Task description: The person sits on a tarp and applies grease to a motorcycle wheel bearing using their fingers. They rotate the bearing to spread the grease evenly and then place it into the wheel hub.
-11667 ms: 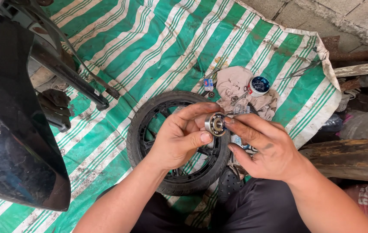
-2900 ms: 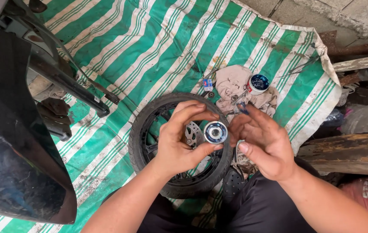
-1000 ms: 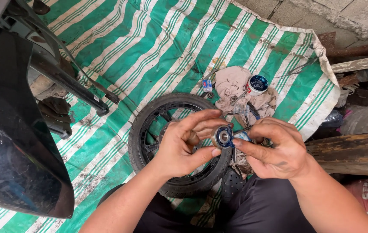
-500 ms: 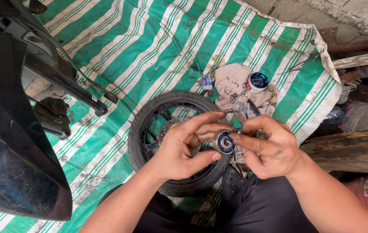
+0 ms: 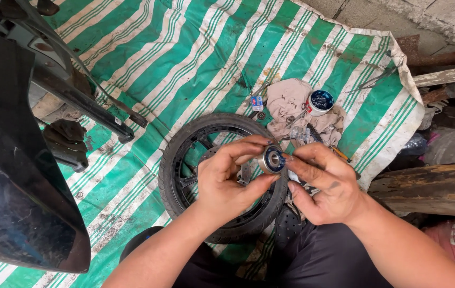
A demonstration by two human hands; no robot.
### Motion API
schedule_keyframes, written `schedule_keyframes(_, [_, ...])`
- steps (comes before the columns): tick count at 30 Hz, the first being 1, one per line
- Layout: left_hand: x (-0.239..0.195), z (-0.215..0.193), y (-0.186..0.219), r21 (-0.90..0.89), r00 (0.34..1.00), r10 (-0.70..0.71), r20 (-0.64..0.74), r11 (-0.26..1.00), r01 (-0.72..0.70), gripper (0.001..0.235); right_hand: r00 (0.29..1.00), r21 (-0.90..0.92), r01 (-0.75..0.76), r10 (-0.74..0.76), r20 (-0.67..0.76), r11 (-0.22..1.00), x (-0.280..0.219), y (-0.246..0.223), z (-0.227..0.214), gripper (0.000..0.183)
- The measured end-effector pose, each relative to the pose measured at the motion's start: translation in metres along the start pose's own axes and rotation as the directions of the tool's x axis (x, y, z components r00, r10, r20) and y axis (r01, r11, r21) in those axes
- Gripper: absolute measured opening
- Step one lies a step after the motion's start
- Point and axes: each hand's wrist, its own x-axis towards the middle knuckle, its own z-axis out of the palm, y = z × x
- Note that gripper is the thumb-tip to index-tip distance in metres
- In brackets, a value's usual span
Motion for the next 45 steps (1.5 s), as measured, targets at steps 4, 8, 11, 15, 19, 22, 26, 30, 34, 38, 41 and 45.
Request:
schedule_keyframes(4, [-0.002,0.002,0.001,0.197,0.989,0.114,-0.094,0.976,-0.094,0.04,0.999,0.084,-0.047,0.049,-0.023,0.995,-0.005,-0.004,0.009,0.047])
schedule_keyframes(8, [0.002,0.002,0.007,0.354,0.969,0.239,-0.057,0.913,-0.204,0.032,0.998,0.105,-0.052,0.054,-0.02,0.993,-0.007,-0.009,0.017,0.049])
schedule_keyframes(11, [0.008,0.002,0.005,0.447,0.928,0.371,-0.039,0.837,-0.316,0.027,0.995,0.124,-0.087,0.091,-0.028,0.989,-0.009,-0.014,0.023,0.059])
schedule_keyframes(15, [0.01,-0.005,0.006,0.534,0.921,0.388,0.031,0.772,-0.343,0.032,0.966,0.365,-0.256,0.225,0.127,0.895,-0.014,-0.024,0.018,0.066])
schedule_keyframes(19, [0.007,-0.01,0.002,0.466,0.965,0.264,0.009,0.853,-0.238,0.044,0.9,0.823,-0.427,0.259,0.35,0.374,-0.013,-0.02,0.006,0.074])
schedule_keyframes(22, [0.0,-0.013,-0.006,0.297,0.989,0.132,-0.064,0.949,-0.107,0.056,0.869,0.908,-0.408,0.342,0.357,0.09,-0.015,0.001,0.0,0.07])
schedule_keyframes(26, [0.004,-0.021,-0.002,0.262,0.997,0.022,-0.067,0.965,-0.003,0.059,0.8,0.788,-0.526,0.501,0.33,0.321,-0.009,0.072,-0.049,0.062])
schedule_keyframes(30, [0.011,-0.031,-0.002,0.467,0.993,-0.12,0.0,0.878,0.106,0.062,0.712,0.044,-0.688,0.662,0.234,0.725,0.013,0.155,-0.094,0.047])
schedule_keyframes(34, [0.017,-0.034,-0.01,0.625,0.965,-0.26,-0.03,0.748,0.221,0.067,0.503,-0.554,-0.628,0.829,0.245,0.546,-0.027,0.289,-0.089,0.058])
schedule_keyframes(38, [0.022,-0.039,-0.023,0.66,0.952,-0.302,-0.057,0.704,0.263,0.067,0.325,-0.814,-0.332,0.868,0.377,0.477,-0.134,0.426,-0.064,0.071])
schedule_keyframes(41, [0.023,-0.044,-0.038,0.669,0.952,-0.295,-0.081,0.692,0.271,0.06,0.072,-0.898,-0.296,0.945,0.318,0.325,-0.139,0.449,-0.045,0.083])
schedule_keyframes(45, [0.023,-0.052,-0.065,0.604,0.929,-0.352,-0.115,0.718,0.347,0.06,-0.004,-0.951,-0.158,0.963,0.27,0.266,-0.149,0.49,-0.018,0.059])
